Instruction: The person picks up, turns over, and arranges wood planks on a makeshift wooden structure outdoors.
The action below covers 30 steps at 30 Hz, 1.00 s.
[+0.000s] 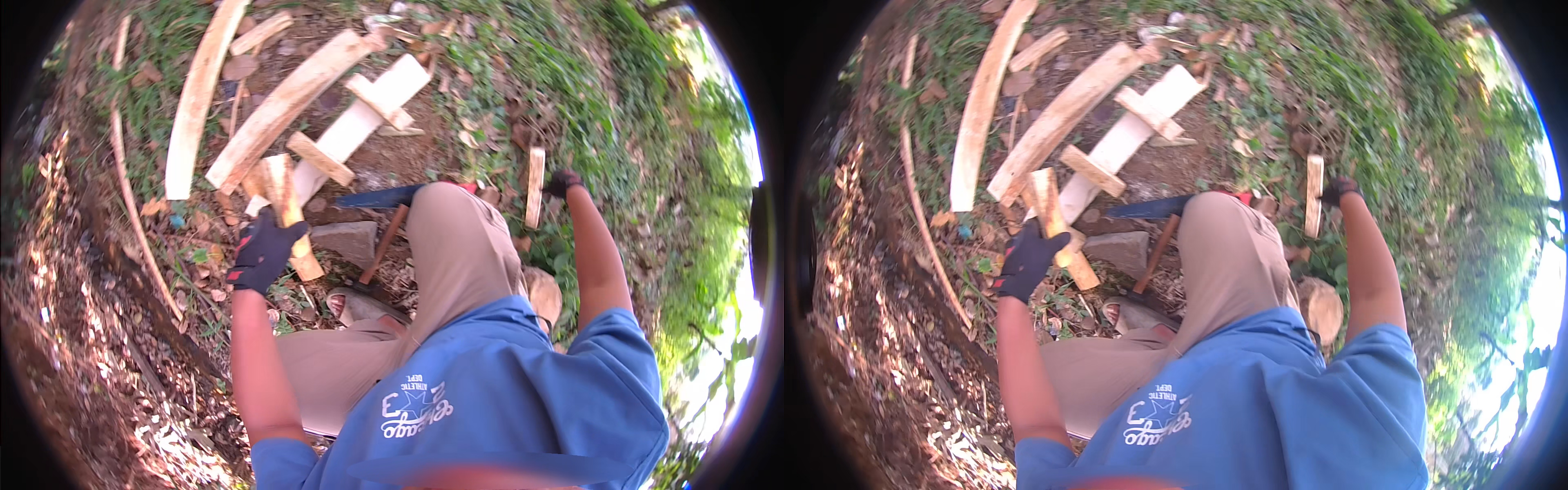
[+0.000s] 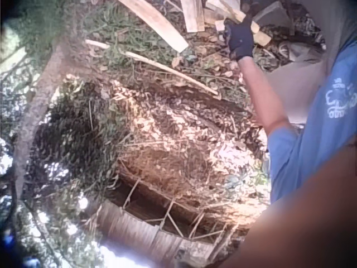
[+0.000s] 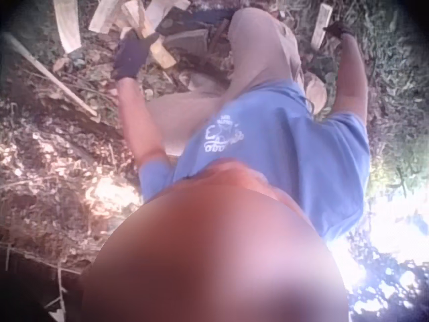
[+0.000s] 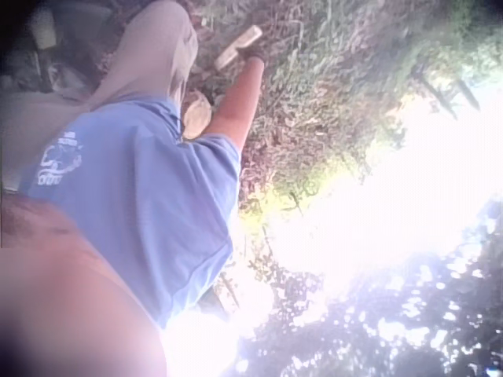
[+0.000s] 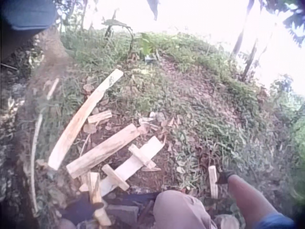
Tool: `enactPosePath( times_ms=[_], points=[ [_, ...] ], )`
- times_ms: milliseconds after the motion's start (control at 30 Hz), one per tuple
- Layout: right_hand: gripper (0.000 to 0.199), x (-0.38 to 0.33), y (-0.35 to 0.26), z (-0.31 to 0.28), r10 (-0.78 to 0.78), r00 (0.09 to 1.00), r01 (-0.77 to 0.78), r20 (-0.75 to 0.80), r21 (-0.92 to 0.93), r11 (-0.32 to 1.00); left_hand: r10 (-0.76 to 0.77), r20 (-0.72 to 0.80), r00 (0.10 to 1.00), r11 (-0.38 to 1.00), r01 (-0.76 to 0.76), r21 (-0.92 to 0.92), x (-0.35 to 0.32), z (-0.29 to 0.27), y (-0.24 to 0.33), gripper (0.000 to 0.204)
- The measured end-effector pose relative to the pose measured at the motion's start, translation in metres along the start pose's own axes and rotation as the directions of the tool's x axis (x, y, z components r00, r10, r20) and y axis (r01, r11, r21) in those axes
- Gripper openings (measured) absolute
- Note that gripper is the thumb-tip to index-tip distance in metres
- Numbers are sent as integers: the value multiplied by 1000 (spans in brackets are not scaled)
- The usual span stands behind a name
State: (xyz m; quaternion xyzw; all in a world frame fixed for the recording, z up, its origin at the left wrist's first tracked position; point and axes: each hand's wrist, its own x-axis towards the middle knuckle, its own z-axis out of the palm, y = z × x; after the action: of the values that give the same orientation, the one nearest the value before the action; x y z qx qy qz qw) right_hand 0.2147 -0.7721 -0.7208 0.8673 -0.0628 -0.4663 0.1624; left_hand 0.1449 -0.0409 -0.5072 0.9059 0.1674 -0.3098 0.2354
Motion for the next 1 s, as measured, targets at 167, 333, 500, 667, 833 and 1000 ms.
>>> enactPosePath(
  times_ms=[167, 333, 500, 667, 833, 1000],
  points=[
    [57, 1, -47, 27, -65, 947, -158, 313, 634, 757, -63, 14, 998, 997, 64, -32, 0, -3, -2, 86],
    [65, 22, -134, -114, -235, 971, 216, 48, 251, 944, -89, 209, 974, 986, 116, -121, -3, -6, 0, 96],
    [75, 24, -282, -311, -221, 683, 571, -696, 320, 756, 116, 296, 948, 992, -126, 16, -18, 37, 5, 65],
    [80, 35, -476, -447, -454, 422, 709, -785, -26, 705, 234, 369, 899, 933, -314, 175, -73, 92, 2, 32],
    [81, 119, -639, -499, -593, 338, 482, -731, -407, 776, 12, 168, 986, 971, -52, 235, -122, 131, 7, 23],
    [74, 208, -720, -557, -684, -4, 330, -729, -647, 688, -278, 349, 895, 928, 156, 338, -144, 135, 5, 29]
  ],
)
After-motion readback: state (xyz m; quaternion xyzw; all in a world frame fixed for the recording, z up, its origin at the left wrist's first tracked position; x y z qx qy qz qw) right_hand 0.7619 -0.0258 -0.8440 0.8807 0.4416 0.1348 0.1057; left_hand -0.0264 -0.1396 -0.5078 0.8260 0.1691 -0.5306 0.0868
